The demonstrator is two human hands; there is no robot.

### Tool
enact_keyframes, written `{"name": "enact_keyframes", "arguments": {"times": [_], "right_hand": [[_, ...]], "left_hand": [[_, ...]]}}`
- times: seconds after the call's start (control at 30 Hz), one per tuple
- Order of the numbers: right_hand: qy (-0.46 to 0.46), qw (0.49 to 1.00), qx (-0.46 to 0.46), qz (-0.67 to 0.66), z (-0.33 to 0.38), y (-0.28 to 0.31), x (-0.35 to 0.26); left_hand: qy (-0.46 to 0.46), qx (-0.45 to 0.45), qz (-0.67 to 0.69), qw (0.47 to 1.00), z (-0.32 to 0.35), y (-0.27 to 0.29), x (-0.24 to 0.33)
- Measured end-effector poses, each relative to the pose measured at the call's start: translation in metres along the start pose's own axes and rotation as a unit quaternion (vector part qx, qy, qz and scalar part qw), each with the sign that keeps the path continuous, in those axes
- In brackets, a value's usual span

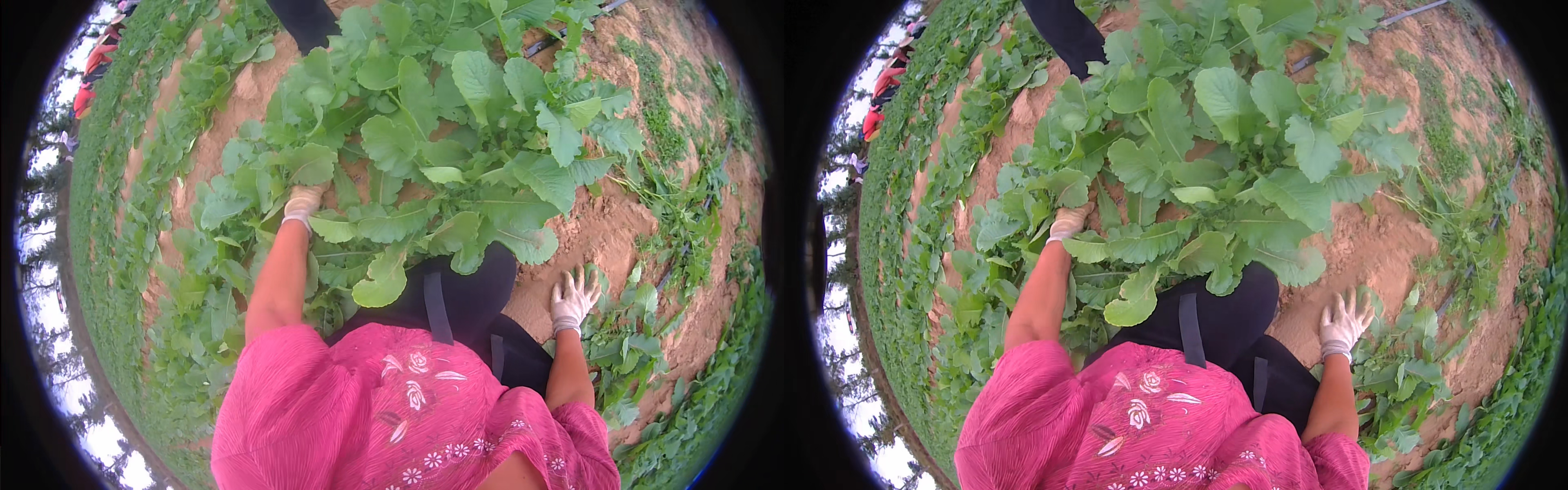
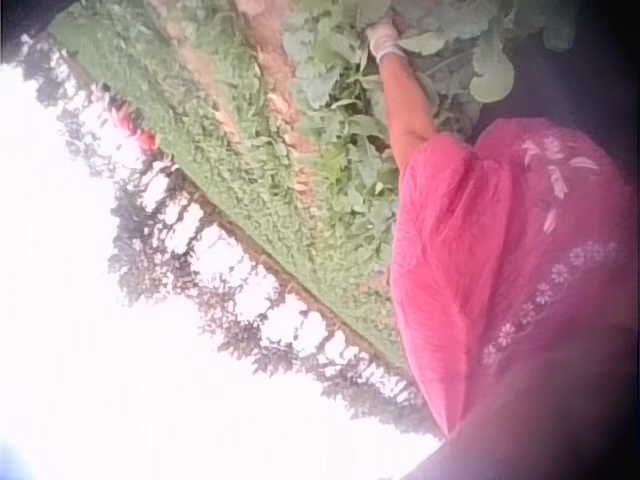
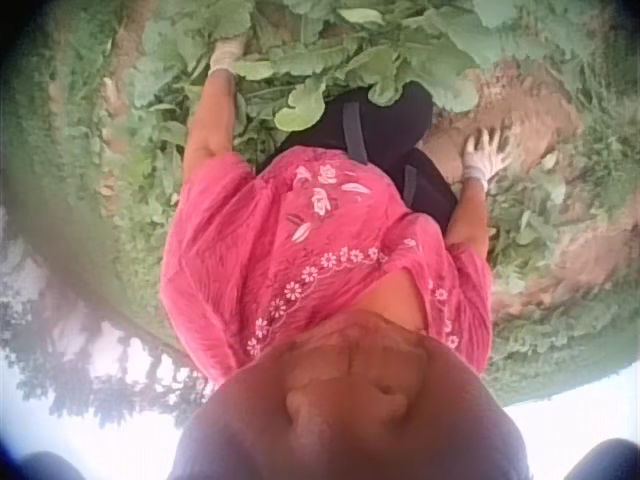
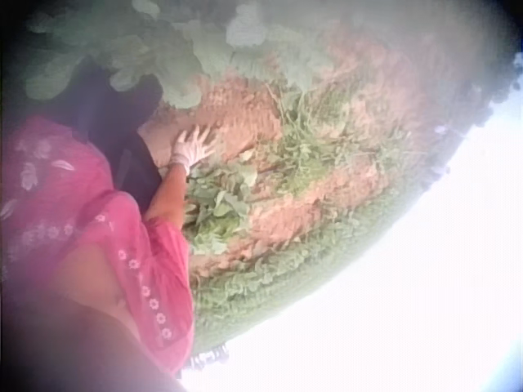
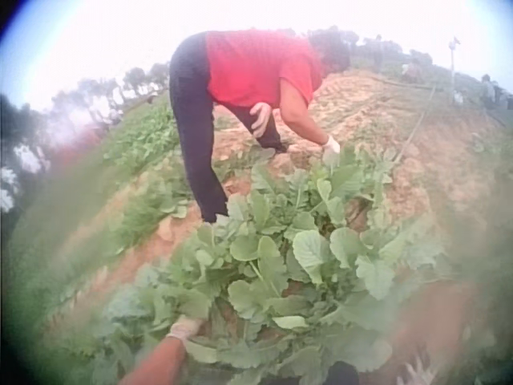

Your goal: The person walks between rows of leafy green plants in an outdoor field and repeatedly pulls small weeds from the soil by hand, discarding them to the side. Other workers are visible in the background performing similar tasks.

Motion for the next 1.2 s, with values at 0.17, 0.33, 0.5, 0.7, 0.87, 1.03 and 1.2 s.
{"name": "enact_keyframes", "arguments": {"times": [0.17,0.33,0.5,0.7,0.87,1.03,1.2], "right_hand": [[-0.014,1.000,-0.010,-0.026,-0.002,0.003,0.003],[-0.017,0.999,-0.016,-0.030,-0.001,0.003,0.001],[0.042,0.998,-0.042,-0.029,0.006,0.009,0.007],[0.145,0.983,-0.107,-0.028,0.023,0.017,0.027],[0.159,0.975,-0.151,-0.029,0.019,0.007,0.041],[0.183,0.971,-0.147,-0.049,0.019,-0.001,0.050],[0.158,0.971,-0.172,-0.057,0.020,0.001,0.050]], "left_hand": [[-0.128,0.231,-0.041,0.964,0.015,0.005,0.015],[0.035,-0.002,0.534,0.845,0.052,0.038,0.099],[-0.146,0.157,0.282,0.935,0.071,0.052,0.119],[-0.217,0.286,0.021,0.933,0.079,-0.016,0.069],[-0.278,0.345,-0.056,0.895,0.064,-0.027,0.067],[-0.261,0.326,-0.097,0.903,0.066,-0.020,0.068],[-0.255,0.302,-0.128,0.910,0.072,-0.022,0.058]]}}
Point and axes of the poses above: each hand's wrist, its own z-axis away from the middle knuckle, its own y-axis out of the back of the hand, x = y × z, the point moved 2 cm from there along -z, towards the middle knuckle, and after that the axes turned 11 degrees about x, right-handed, at the moved point
